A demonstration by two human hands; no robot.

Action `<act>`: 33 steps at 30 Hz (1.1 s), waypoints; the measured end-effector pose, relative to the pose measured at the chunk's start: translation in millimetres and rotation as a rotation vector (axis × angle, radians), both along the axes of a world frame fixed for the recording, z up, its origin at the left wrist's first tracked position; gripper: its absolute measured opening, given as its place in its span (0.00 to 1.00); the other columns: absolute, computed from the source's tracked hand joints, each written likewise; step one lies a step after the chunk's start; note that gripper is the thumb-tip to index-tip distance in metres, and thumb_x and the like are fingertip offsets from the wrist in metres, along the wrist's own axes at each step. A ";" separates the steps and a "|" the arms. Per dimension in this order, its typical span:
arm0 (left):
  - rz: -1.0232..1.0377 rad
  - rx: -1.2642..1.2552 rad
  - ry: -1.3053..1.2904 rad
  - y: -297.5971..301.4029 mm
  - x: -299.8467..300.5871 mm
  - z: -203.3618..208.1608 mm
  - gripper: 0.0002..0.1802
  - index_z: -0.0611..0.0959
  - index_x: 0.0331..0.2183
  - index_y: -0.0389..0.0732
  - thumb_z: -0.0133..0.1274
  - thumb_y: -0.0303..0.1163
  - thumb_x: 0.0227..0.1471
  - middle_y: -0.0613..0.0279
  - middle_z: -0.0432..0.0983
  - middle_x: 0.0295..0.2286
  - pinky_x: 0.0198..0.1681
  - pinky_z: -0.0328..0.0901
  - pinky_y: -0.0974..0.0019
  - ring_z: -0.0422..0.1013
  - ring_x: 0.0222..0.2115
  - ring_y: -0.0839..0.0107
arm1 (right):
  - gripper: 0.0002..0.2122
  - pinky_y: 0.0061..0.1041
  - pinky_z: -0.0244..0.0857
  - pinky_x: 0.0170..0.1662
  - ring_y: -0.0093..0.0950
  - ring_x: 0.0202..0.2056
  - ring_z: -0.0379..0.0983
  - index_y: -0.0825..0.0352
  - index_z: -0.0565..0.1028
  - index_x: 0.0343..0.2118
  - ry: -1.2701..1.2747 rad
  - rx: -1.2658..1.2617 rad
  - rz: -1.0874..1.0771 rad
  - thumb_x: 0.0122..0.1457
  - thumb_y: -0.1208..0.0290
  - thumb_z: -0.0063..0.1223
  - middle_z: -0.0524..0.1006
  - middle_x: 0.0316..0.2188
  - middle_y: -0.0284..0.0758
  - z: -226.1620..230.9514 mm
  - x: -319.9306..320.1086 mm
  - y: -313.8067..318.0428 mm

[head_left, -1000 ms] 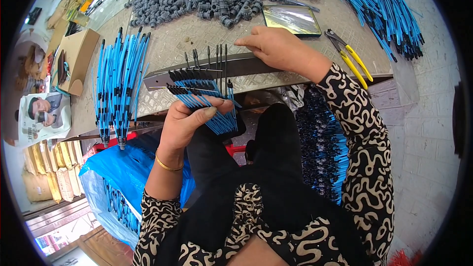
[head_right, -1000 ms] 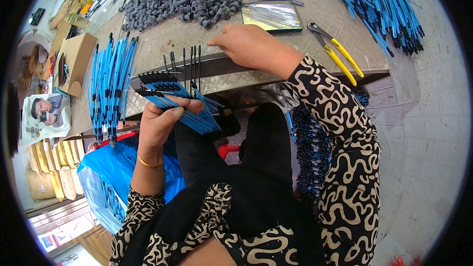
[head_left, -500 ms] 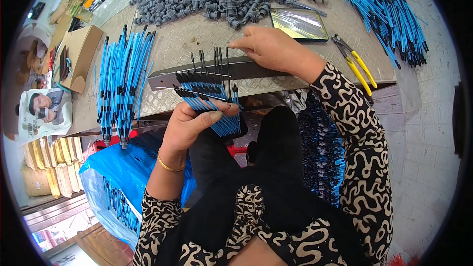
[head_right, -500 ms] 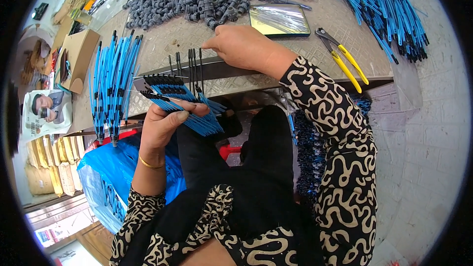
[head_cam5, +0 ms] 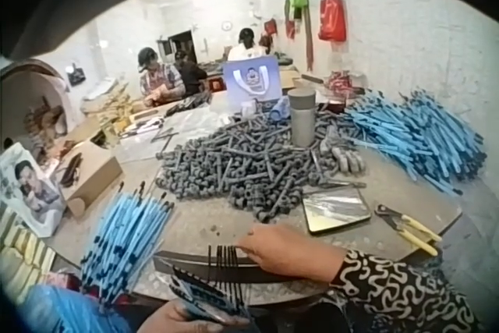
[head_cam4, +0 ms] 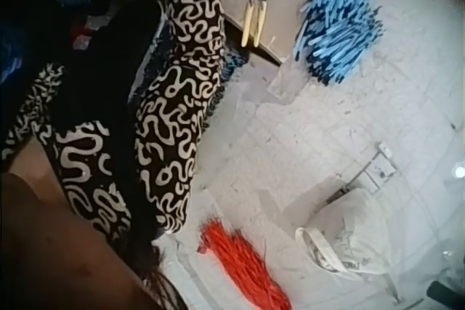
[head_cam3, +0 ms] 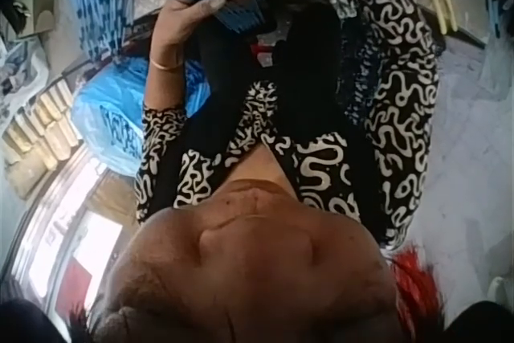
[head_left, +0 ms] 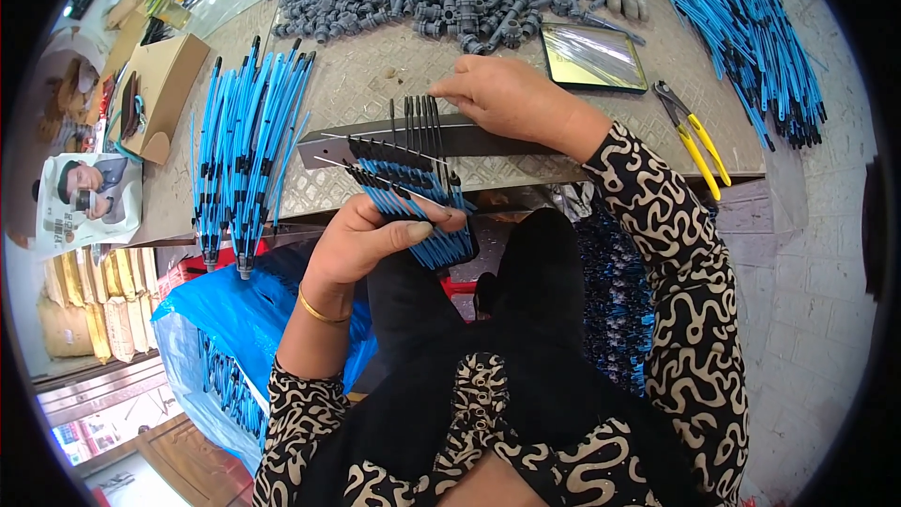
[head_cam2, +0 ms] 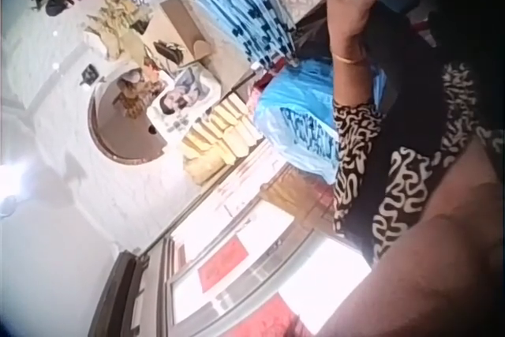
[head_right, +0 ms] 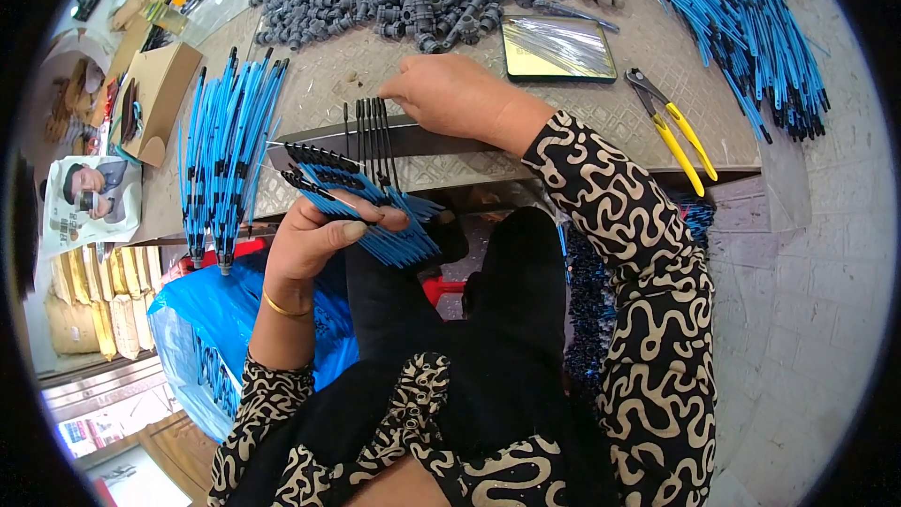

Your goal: The person assembles blue plastic rods with black connectors using pliers.

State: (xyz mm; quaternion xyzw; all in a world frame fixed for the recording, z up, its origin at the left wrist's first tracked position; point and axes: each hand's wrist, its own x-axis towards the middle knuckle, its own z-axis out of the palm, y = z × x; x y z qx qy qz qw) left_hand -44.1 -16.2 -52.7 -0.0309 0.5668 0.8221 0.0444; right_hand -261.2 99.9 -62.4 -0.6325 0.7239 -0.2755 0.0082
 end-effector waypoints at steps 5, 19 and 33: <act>-0.101 -0.005 0.002 -13.0 -1.9 2.1 0.12 0.77 0.38 0.32 0.50 0.23 0.48 0.51 0.75 0.37 0.48 0.62 0.61 0.70 0.42 0.62 | 0.09 0.34 0.64 0.33 0.38 0.32 0.70 0.60 0.75 0.37 -0.010 0.031 0.023 0.53 0.71 0.47 0.71 0.28 0.37 2.8 2.1 -9.7; -0.164 0.036 -0.054 -20.7 -0.2 6.2 0.12 0.77 0.37 0.31 0.51 0.23 0.47 0.52 0.75 0.37 0.48 0.62 0.62 0.70 0.42 0.63 | 0.10 0.31 0.64 0.40 0.37 0.37 0.72 0.63 0.74 0.37 -0.541 -0.018 0.100 0.53 0.69 0.44 0.76 0.33 0.43 -20.4 8.0 -46.3; -0.112 0.019 -0.014 -25.4 1.5 4.5 0.11 0.78 0.36 0.31 0.52 0.25 0.48 0.52 0.76 0.36 0.48 0.62 0.62 0.70 0.41 0.63 | 0.09 0.29 0.65 0.33 0.33 0.30 0.71 0.64 0.73 0.33 -0.148 0.014 -0.009 0.51 0.66 0.52 0.72 0.33 0.36 0.2 13.5 -28.9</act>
